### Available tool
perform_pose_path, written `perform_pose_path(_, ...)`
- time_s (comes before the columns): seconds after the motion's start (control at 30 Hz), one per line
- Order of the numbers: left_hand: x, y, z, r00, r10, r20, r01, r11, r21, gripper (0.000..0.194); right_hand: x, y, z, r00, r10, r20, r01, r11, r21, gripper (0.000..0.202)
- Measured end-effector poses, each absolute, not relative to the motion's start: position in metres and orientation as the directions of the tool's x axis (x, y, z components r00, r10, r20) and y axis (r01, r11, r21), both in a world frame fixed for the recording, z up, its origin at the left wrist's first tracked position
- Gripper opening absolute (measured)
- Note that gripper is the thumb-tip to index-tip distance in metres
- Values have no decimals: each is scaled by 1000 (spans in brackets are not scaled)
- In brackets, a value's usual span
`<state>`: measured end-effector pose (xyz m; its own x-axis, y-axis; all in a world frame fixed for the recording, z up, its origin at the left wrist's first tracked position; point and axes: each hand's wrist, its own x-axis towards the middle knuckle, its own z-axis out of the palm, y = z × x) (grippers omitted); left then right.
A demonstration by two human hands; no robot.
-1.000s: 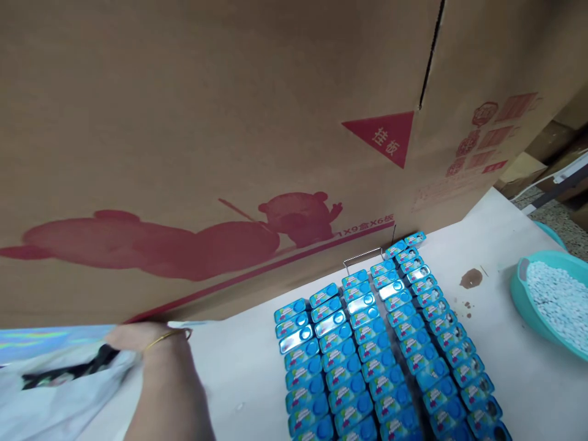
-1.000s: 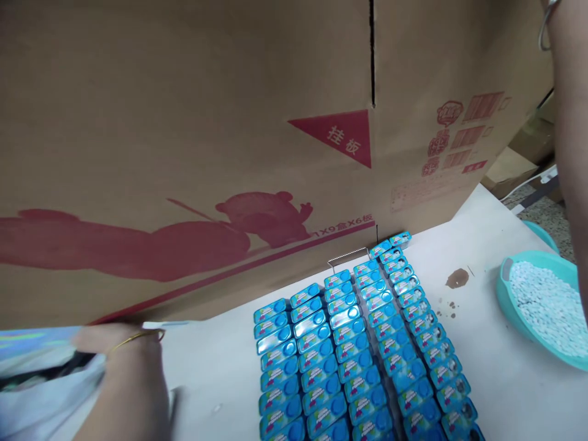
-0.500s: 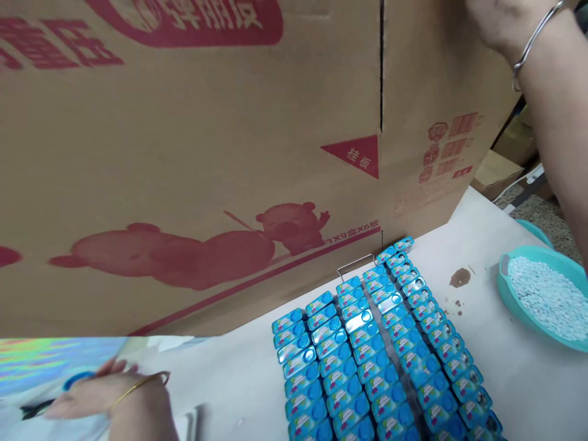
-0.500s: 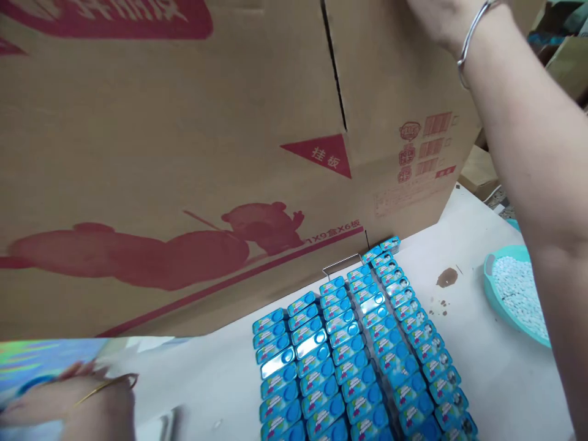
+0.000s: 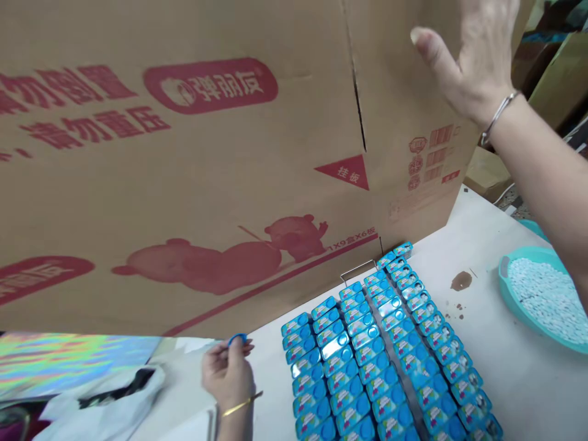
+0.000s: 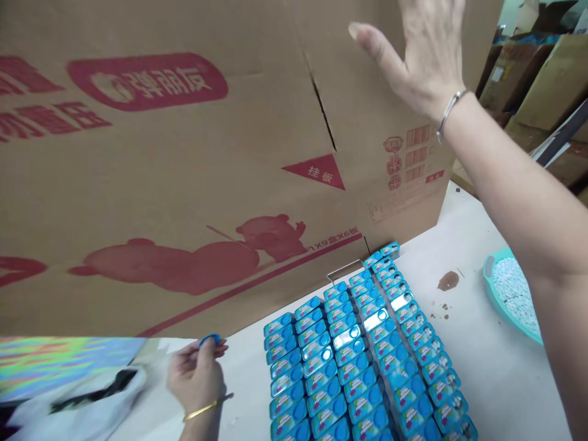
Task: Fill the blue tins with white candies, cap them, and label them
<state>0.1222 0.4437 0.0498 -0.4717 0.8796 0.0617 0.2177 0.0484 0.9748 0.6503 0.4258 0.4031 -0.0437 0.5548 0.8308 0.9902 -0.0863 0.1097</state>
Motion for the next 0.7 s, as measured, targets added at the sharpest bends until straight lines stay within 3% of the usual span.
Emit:
perform_pose_path(0.1, 149, 418, 43, -336, 942, -7, 225, 87, 970, 38, 650, 387, 357, -120, 497, 860, 991, 8, 133, 81)
perform_pose_path(0.13, 159, 409, 40, -278, 960, -30, 234, 98, 967, 39, 651, 373, 331, -99, 517, 850, 995, 43, 89, 77)
perform_pose_path(0.23, 193, 383, 28, -99, 989, -108, 255, 130, 958, 40, 654, 331, 224, 121, 668, 734, 980, 35, -194, 67)
perform_pose_path(0.33, 233, 363, 18, 71, 986, -150, 270, 126, 955, 37, 647, 287, 103, 352, 793, 498, 867, -76, -493, 60)
perform_pose_path(0.43, 277, 357, 12, 247, 958, -144, 292, 68, 954, 33, 625, 249, 11, 396, 877, 274, 765, -150, -627, 60)
perform_pose_path(0.53, 319, 363, 8, 365, 925, -106, 314, -15, 949, 28, 607, 232, -33, 384, 906, 177, 703, -163, -692, 59)
perform_pose_path(0.7, 388, 392, -1, 474, 880, -38, 381, -166, 910, 19, 612, 262, -49, 411, 895, 171, 651, -158, -742, 57)
